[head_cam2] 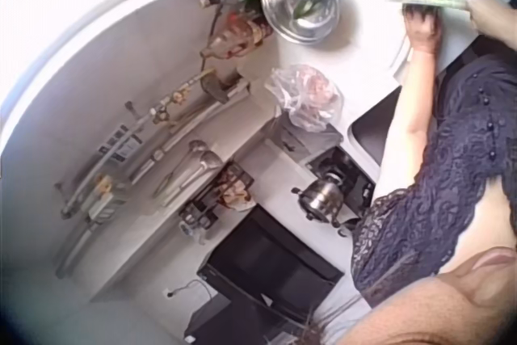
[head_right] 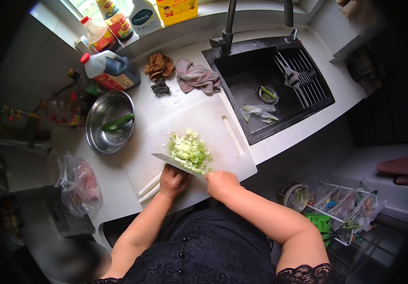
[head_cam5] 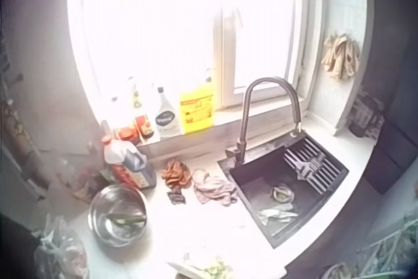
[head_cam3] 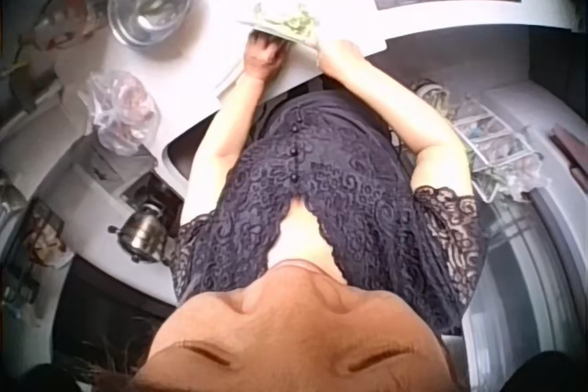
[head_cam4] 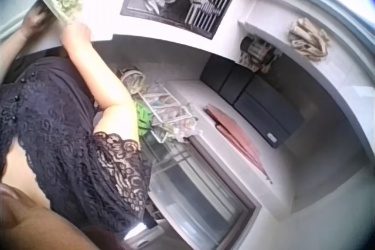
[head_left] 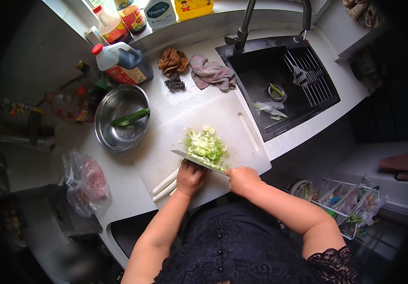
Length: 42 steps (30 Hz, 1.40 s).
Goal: The person chops green onions on a white cutting board using a knife. They briefly open a window, wash their hands, and dry them before resuming chopping.
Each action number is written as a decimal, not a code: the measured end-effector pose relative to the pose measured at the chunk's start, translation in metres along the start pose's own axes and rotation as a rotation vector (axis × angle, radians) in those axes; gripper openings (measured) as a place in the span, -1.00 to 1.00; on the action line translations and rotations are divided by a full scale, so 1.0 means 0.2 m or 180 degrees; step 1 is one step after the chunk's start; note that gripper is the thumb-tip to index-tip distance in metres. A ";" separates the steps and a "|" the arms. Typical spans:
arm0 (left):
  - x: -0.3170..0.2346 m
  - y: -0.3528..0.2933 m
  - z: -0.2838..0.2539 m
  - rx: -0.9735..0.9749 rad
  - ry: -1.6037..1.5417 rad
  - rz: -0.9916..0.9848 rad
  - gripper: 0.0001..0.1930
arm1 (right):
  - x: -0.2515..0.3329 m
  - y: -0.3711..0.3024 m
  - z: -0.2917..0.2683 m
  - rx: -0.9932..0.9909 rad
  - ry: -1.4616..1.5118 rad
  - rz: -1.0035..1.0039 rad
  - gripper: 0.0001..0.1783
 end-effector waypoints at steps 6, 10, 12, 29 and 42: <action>0.02 -0.02 0.00 0.0079 -0.0014 -0.0049 -0.71 | 0.07 0.09 -0.02 0.0035 0.0037 -0.0016 -0.65; 0.02 -0.01 0.00 0.0066 -0.0039 -0.0029 -0.72 | -0.02 0.01 -0.03 0.0101 0.0096 0.0024 -0.65; 0.01 0.00 -0.01 0.0071 -0.0054 -0.0035 -0.73 | -0.02 0.01 -0.05 0.0149 0.0094 0.0101 -0.65; 0.02 -0.02 0.00 0.0197 -0.0085 -0.0075 -0.73 | 0.04 0.10 0.02 0.0059 0.0081 0.0123 -0.75; 0.00 -0.01 -0.01 -0.0030 -0.0079 0.0049 -0.71 | -0.04 0.28 0.02 -0.0625 0.0556 -0.0330 -0.72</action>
Point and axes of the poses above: each hand's wrist, its own y-axis towards the middle knuckle, its own z-axis out of the palm, x = y × z, the point moved 1 cm from there along y, towards the middle knuckle, and after that the axes turned 10 degrees about x, right-handed, at the moved point
